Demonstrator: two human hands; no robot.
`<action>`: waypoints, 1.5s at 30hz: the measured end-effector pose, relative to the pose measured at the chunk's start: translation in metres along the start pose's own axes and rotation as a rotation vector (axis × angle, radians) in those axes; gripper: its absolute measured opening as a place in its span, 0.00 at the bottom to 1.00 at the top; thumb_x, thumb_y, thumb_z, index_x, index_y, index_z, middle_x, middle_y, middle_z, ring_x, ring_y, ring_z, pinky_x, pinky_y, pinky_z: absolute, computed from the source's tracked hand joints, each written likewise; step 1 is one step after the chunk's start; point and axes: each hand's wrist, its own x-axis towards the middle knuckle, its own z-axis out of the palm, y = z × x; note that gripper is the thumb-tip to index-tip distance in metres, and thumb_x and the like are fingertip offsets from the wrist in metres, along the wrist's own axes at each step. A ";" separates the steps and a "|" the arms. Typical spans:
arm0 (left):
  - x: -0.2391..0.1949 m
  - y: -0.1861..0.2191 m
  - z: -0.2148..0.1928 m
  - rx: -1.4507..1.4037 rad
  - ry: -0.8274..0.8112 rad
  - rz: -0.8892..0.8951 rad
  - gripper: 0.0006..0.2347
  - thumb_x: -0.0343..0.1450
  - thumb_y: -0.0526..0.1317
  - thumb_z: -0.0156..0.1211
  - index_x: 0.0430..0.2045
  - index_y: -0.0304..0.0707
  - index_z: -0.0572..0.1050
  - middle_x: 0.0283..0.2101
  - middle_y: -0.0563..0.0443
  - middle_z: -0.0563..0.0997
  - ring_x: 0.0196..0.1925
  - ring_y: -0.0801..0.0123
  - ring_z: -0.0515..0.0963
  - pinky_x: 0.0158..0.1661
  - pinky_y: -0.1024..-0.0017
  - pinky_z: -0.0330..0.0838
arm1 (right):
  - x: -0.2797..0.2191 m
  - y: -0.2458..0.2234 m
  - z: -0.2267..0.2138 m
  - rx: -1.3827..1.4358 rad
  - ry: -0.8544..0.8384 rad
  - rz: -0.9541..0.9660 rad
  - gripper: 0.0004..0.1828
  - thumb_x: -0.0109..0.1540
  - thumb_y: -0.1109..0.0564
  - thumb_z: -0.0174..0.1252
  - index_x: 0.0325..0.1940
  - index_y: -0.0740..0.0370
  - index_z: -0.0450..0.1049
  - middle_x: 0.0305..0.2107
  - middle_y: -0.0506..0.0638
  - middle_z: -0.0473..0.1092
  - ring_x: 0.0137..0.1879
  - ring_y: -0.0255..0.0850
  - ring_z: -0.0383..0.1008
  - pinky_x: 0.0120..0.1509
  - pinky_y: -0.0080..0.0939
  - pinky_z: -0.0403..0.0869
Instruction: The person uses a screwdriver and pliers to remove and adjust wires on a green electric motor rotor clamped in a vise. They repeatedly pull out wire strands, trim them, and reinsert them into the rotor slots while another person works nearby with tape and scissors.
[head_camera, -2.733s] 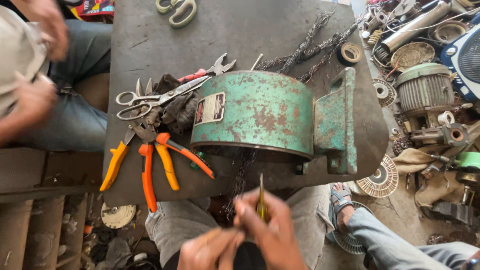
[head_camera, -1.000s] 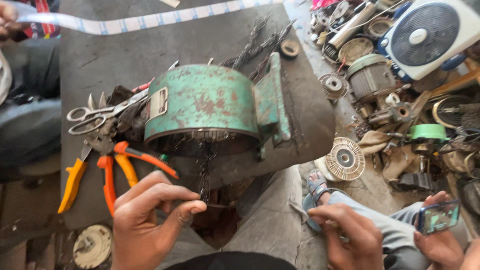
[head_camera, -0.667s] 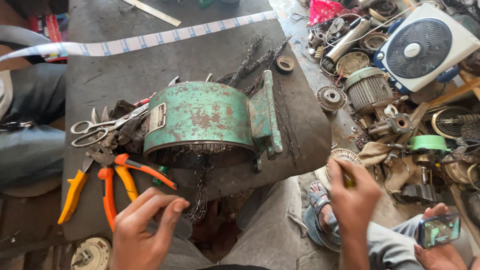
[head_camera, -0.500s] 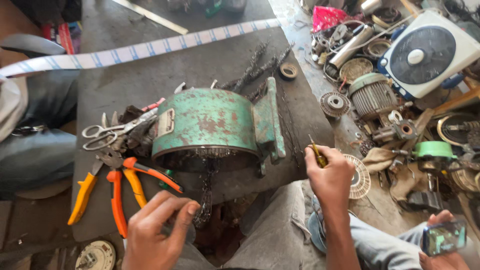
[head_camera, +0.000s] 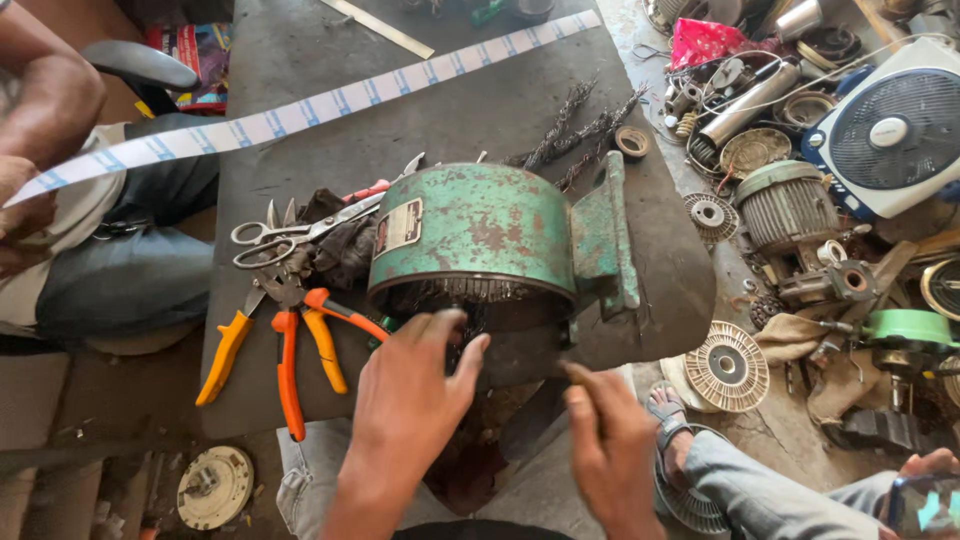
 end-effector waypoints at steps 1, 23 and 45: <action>0.002 0.001 0.004 0.045 -0.044 -0.047 0.13 0.68 0.47 0.66 0.39 0.38 0.81 0.37 0.42 0.83 0.39 0.46 0.82 0.38 0.52 0.75 | -0.005 -0.006 0.008 0.007 -0.039 0.062 0.13 0.64 0.61 0.55 0.50 0.64 0.79 0.34 0.54 0.77 0.37 0.41 0.78 0.41 0.41 0.74; 0.008 -0.031 0.004 -0.384 -0.042 -0.031 0.09 0.70 0.39 0.62 0.25 0.30 0.78 0.26 0.35 0.82 0.31 0.43 0.83 0.30 0.55 0.74 | 0.034 -0.038 0.073 -0.086 0.010 0.036 0.11 0.61 0.56 0.64 0.45 0.63 0.81 0.31 0.59 0.80 0.36 0.46 0.84 0.40 0.41 0.78; -0.071 -0.024 -0.076 -0.640 -0.418 -0.095 0.05 0.70 0.36 0.64 0.29 0.31 0.78 0.19 0.47 0.80 0.20 0.70 0.79 0.23 0.69 0.70 | -0.008 -0.047 0.017 0.065 -0.325 -0.423 0.16 0.56 0.67 0.65 0.48 0.59 0.79 0.43 0.51 0.78 0.40 0.44 0.83 0.40 0.40 0.78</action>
